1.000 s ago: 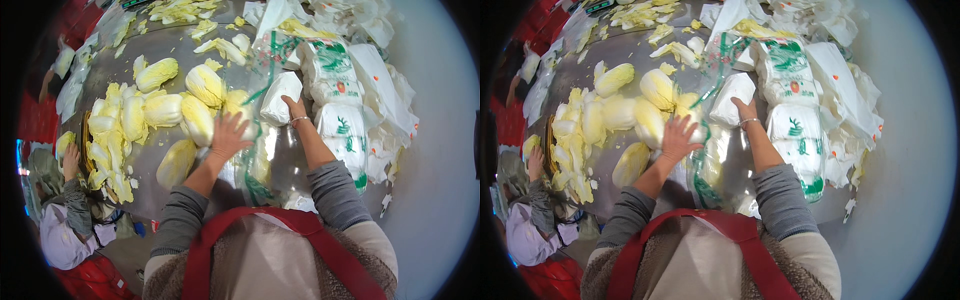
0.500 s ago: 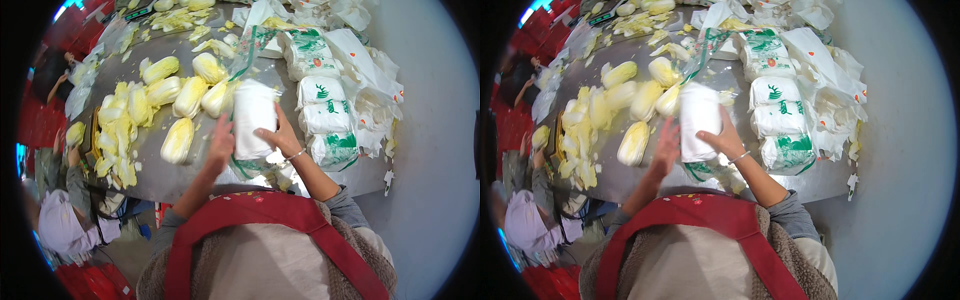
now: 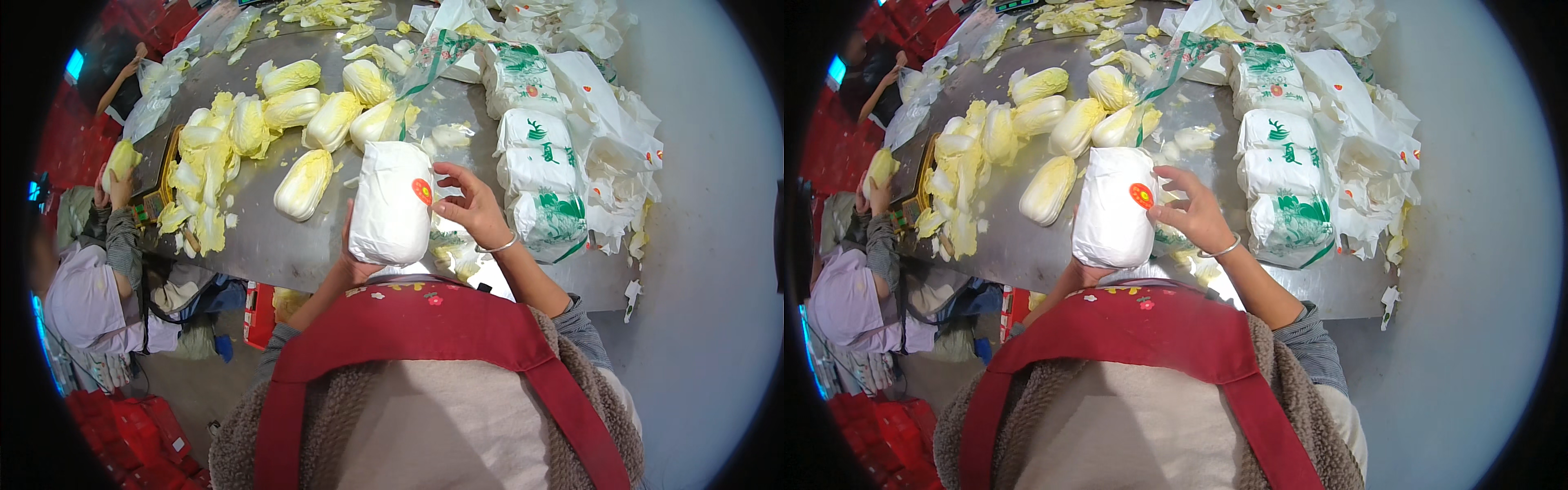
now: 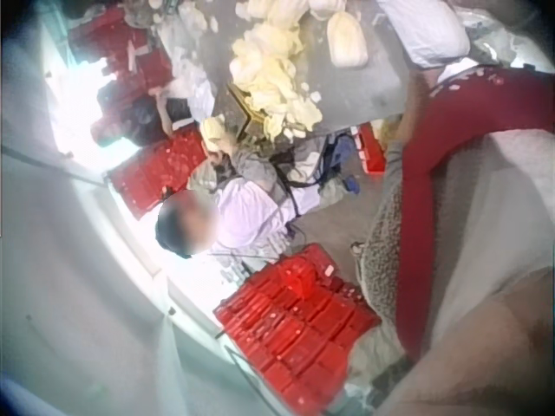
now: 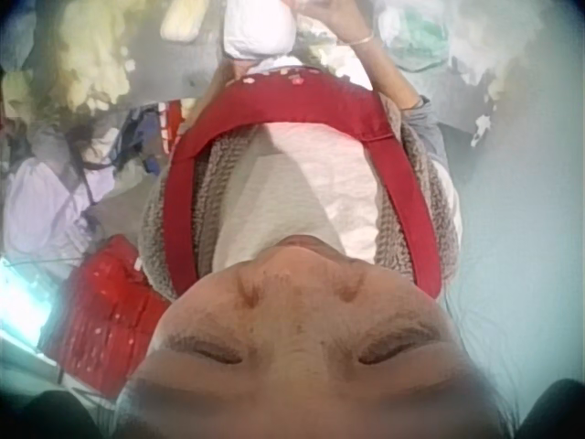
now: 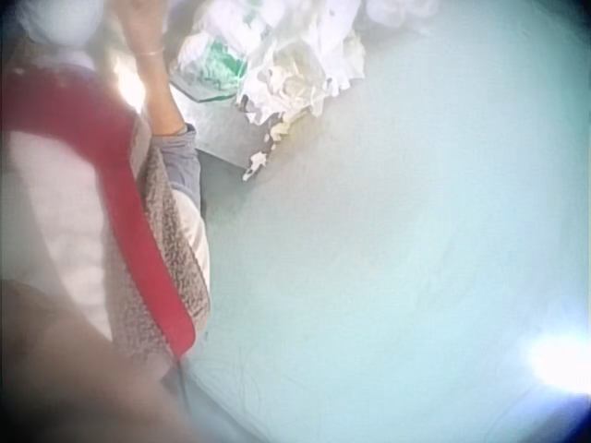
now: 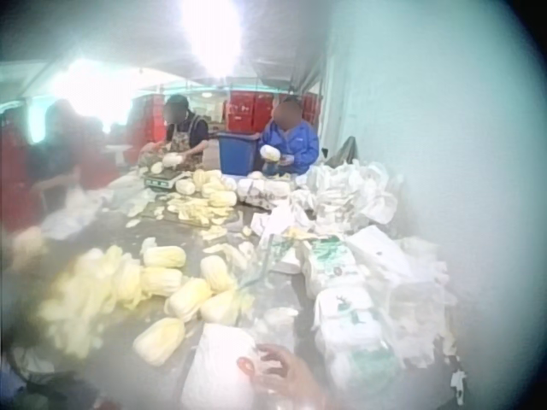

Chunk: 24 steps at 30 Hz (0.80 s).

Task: The person wraps individual napa cabbage heads in white paper packaging at a metal worktable. They pick up each cabbage, fold the paper around it, and place the wrapped unit on a growing stack. A coworker trims cabbages nearby.

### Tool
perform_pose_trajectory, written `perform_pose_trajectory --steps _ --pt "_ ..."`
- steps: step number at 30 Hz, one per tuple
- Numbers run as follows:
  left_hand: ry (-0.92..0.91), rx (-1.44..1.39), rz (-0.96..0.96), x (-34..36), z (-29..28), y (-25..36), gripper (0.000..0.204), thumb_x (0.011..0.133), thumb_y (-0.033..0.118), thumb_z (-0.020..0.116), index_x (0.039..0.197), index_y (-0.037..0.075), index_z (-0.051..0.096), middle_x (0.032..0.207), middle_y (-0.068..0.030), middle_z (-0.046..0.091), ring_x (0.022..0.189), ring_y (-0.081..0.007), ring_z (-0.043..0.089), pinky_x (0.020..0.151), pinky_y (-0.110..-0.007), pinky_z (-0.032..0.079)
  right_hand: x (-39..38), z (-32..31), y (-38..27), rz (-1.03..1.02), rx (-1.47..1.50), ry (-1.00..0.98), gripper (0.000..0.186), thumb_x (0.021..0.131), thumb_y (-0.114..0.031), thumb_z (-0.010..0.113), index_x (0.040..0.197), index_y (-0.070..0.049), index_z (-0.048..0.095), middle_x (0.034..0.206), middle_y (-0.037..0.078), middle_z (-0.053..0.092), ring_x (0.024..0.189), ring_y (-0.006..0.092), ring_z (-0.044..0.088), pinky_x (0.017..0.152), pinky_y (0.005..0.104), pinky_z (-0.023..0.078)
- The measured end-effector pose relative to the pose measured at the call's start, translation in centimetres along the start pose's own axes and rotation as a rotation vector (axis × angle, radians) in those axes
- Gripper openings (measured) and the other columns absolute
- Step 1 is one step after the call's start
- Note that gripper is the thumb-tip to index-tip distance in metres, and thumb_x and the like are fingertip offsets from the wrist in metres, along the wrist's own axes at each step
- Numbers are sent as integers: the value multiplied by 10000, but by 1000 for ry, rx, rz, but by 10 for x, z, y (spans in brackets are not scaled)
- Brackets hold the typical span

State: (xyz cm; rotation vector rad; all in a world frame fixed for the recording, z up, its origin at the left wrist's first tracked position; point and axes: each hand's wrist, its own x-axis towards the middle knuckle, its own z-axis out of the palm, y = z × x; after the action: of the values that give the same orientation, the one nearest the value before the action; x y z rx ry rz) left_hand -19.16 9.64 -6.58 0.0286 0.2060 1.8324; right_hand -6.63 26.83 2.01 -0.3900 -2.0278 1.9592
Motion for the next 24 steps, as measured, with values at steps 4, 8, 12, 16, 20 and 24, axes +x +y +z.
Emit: perform_pose_trajectory --steps 4,8,12,16,20,24 --pt "54 80 -20 3 6 1 755 841 671 322 1417 190 240 1409 -108 343 1267 -309 374 1024 -521 316 -11 10 -12 -107 -200 17 630 718 -194 737 1271 -86 456 1285 77 423 1101 188 450 865 323 455" --pt "17 56 -66 -8 12 -4 782 820 693 329 1416 194 243 1408 -105 346 1255 -308 387 1024 -518 318 -11 12 -27 -139 -380 12 515 699 -205 748 1153 -96 531 1168 64 448 1028 175 483 787 303 474" --pt "-15 276 50 -11 -28 -16 817 812 693 346 1415 152 243 1405 -114 348 1252 -306 388 1028 -492 323 -21 21 -23 -134 -337 -70 440 691 -166 736 1084 -79 557 1036 54 469 919 165 506 739 292 480" --pt "-39 453 2 -32 -11 -6 859 814 693 345 1414 91 222 1409 -147 328 1265 -305 368 1039 -469 311 -33 25 -22 -31 -190 -119 450 710 -95 700 1123 -35 532 986 65 500 875 146 518 729 264 486" --pt "-180 219 68 -28 -33 -6 910 795 729 330 1425 90 178 1428 -157 284 1272 -314 353 1049 -458 298 -34 30 -4 -28 147 -66 435 764 -33 656 1164 0 488 1041 49 505 915 113 494 773 234 462" --pt "101 326 152 -27 -31 4 919 771 735 386 1418 108 208 1411 -123 326 1270 -304 356 1050 -451 306 -28 28 17 195 320 -11 529 864 -282 588 1292 -44 389 1221 70 472 1091 191 490 874 340 468"
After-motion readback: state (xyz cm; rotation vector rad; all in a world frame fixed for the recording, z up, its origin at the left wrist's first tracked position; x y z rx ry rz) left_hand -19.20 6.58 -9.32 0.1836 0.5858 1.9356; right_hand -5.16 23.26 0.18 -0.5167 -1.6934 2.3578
